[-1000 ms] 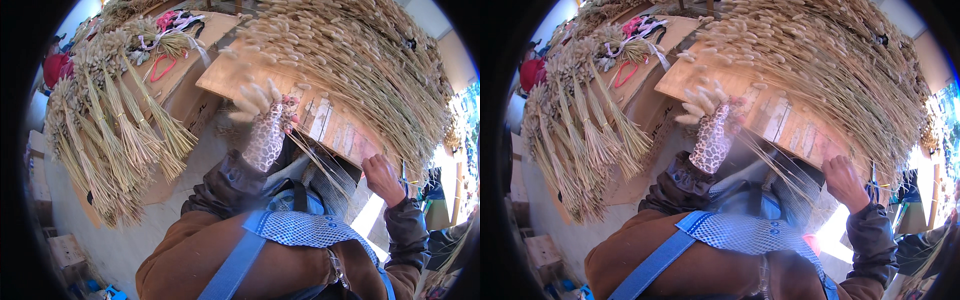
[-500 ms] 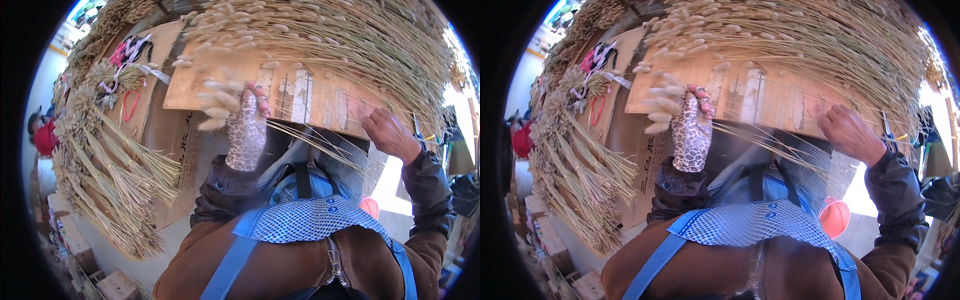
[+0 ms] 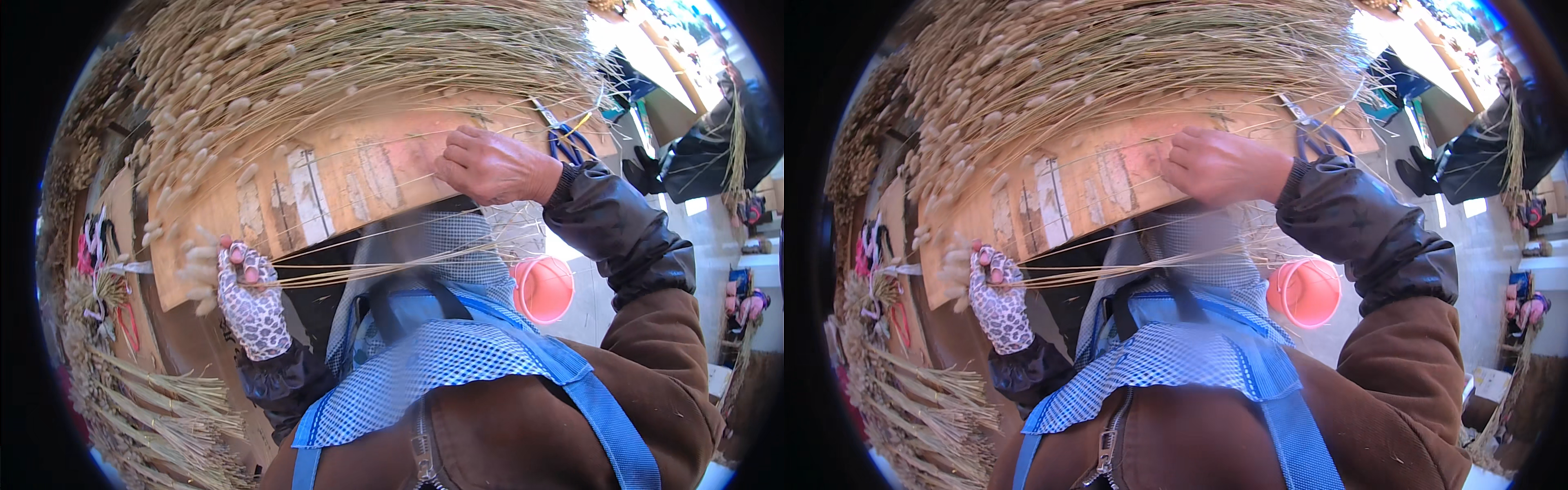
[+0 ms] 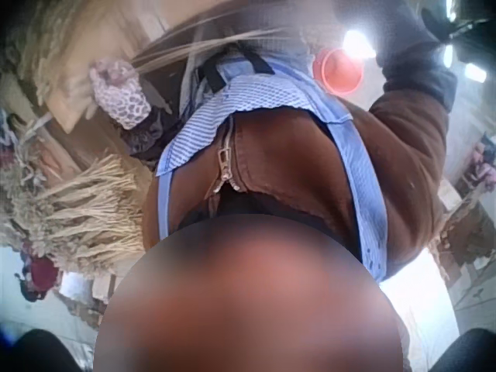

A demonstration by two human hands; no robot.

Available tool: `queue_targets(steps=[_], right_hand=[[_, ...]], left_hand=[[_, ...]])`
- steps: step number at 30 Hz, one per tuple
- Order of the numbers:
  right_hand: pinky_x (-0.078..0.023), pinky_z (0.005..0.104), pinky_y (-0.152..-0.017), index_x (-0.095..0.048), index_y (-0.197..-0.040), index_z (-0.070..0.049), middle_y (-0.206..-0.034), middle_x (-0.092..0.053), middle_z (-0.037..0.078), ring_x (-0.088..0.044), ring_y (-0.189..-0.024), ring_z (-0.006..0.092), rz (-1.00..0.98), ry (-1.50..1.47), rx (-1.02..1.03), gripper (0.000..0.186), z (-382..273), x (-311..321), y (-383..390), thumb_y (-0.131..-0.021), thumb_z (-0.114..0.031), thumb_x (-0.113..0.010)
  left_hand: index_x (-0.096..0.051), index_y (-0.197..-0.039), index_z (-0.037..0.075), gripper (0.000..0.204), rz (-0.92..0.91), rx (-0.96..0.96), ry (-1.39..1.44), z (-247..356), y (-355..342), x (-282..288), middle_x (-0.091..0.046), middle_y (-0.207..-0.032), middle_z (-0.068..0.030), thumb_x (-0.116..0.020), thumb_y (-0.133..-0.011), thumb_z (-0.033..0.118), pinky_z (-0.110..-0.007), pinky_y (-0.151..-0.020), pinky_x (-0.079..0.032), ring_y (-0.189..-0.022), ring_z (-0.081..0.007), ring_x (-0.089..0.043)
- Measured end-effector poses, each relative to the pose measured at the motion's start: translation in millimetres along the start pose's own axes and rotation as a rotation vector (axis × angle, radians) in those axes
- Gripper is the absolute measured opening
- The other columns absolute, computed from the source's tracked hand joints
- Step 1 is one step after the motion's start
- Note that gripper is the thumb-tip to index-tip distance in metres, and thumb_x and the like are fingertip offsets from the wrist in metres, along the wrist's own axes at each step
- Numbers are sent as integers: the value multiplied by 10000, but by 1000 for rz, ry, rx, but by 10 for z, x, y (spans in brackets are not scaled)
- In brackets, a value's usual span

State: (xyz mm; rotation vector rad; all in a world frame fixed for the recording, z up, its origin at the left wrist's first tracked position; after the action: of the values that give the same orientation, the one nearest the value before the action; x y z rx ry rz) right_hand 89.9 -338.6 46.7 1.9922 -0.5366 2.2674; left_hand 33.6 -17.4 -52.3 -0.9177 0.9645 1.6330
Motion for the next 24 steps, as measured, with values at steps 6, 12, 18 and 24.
queue_targets(steps=[6, 12, 18, 24], right_hand=[[-451, 329, -661, -538, -898, 13, -758, -476, 87, -513, -720, 234, -14, 204, 34, 223, 212, 170, 253, -723, -120, -577], [-483, 313, -729, -518, -999, 19, -849, -490, 108, -514, -807, 243, -229, 505, -129, 254, 997, 468, 889, -785, -109, -566], [-496, 332, -737, -529, -1069, 16, -916, -558, 122, -568, -851, 255, -341, 808, -277, 268, 1208, 1331, 1392, -831, -93, -591], [-505, 372, -862, -508, -1164, 37, -1072, -560, 163, -565, -992, 300, -301, 1001, -315, 422, 1090, 1454, 2307, -787, -61, -669]], left_hand=[[-527, -1153, 7, 232, 22, -67, -10, 179, -88, 275, -542, -831, -36, -422, -963, 90, -250, -509, -416, -580, -122, -464], [-527, -1116, -12, 213, -143, -100, 22, 533, -117, 274, -517, -814, -40, -428, -955, 85, -234, -567, -414, -618, -119, -442], [-523, -1104, -2, 203, -21, -47, 83, 638, -139, 378, -522, -816, -35, -417, -965, 100, -236, -565, -391, -621, -114, -434], [-532, -1143, 34, 235, -84, -35, 57, 750, -169, 297, -551, -830, -27, -386, -982, 126, -248, -548, -429, -590, -131, -456]])
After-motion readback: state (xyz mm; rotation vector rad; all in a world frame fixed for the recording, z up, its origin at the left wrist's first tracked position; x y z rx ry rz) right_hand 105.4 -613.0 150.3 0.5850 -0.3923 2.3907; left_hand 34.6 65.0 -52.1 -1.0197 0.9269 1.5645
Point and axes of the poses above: each hand's wrist, its own y-axis away from the middle knuckle, its own x-axis out of the back of the hand, z = x × y, the point moved 7 cm from there along -y, towards the middle knuckle
